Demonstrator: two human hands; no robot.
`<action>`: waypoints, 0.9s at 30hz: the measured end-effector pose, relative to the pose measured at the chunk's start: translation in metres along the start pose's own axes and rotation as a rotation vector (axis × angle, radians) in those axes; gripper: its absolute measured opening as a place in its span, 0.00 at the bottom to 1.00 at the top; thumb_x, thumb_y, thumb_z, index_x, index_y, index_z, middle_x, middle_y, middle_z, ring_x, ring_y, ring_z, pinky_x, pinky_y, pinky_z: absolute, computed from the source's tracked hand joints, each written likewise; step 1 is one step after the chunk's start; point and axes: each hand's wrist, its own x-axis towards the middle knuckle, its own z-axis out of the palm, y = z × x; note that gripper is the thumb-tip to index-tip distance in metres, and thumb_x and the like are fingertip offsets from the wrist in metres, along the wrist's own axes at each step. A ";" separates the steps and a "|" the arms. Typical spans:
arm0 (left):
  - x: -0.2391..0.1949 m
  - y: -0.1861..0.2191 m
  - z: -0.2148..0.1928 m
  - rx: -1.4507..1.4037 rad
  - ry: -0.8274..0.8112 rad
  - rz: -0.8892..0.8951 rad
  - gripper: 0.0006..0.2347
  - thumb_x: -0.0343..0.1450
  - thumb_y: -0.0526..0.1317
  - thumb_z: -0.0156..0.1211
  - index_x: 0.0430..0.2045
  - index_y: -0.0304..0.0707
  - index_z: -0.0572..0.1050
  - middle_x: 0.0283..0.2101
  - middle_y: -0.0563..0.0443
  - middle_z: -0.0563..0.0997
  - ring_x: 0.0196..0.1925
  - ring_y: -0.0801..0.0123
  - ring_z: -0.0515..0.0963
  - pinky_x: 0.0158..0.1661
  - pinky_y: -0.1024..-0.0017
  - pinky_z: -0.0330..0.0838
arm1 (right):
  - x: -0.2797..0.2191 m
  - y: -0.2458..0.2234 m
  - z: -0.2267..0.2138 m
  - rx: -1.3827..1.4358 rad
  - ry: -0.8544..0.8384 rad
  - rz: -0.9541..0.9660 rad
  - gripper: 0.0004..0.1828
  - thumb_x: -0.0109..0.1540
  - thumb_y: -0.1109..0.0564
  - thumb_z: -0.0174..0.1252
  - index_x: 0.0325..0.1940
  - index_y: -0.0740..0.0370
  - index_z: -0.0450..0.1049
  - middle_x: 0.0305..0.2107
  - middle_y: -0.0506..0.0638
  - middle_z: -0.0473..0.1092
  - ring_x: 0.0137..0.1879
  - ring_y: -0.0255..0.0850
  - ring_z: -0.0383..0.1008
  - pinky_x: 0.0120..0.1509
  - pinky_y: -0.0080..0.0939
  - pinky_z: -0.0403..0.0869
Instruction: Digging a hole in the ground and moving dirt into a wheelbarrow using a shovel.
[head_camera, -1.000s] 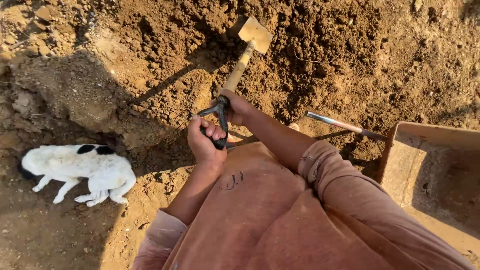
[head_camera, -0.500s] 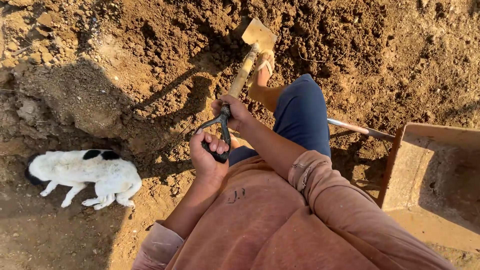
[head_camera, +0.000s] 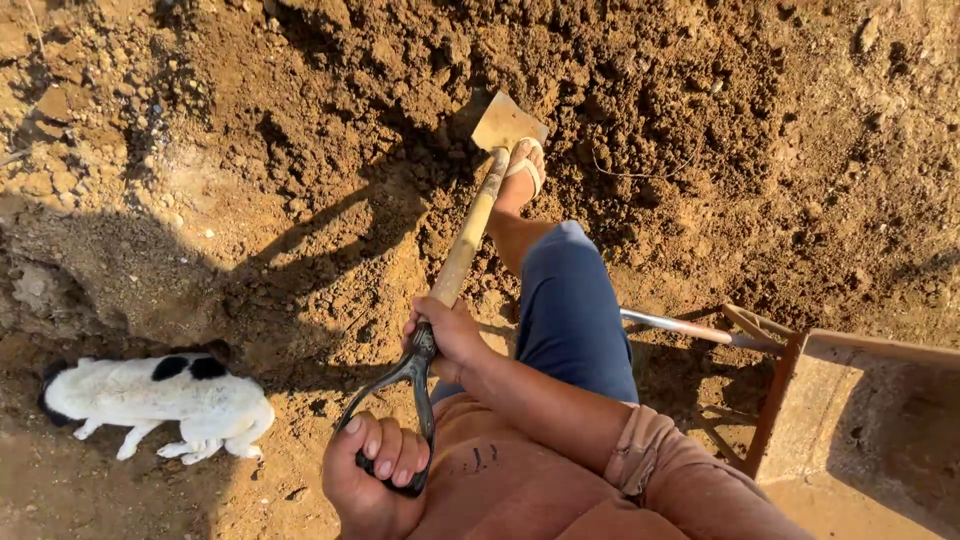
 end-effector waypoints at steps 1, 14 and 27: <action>0.006 -0.004 0.005 -0.037 0.013 0.035 0.15 0.74 0.45 0.50 0.16 0.45 0.63 0.13 0.58 0.62 0.13 0.72 0.59 0.23 0.68 0.61 | 0.003 -0.010 -0.001 -0.010 0.005 0.023 0.11 0.65 0.56 0.57 0.31 0.63 0.69 0.20 0.52 0.69 0.24 0.43 0.73 0.30 0.45 0.78; 0.062 -0.020 -0.319 0.198 0.370 0.211 0.17 0.77 0.53 0.52 0.21 0.46 0.64 0.18 0.58 0.64 0.18 0.73 0.64 0.23 0.71 0.65 | 0.043 0.110 -0.117 -0.983 -0.060 0.169 0.31 0.65 0.47 0.56 0.71 0.53 0.58 0.55 0.49 0.68 0.53 0.44 0.76 0.54 0.44 0.78; 0.004 -0.033 -0.139 0.084 0.285 -0.027 0.18 0.73 0.53 0.51 0.15 0.45 0.62 0.16 0.55 0.63 0.19 0.69 0.63 0.25 0.68 0.62 | 0.047 0.044 -0.087 -0.389 0.063 0.103 0.25 0.67 0.41 0.51 0.59 0.61 0.64 0.47 0.56 0.67 0.48 0.46 0.75 0.51 0.49 0.78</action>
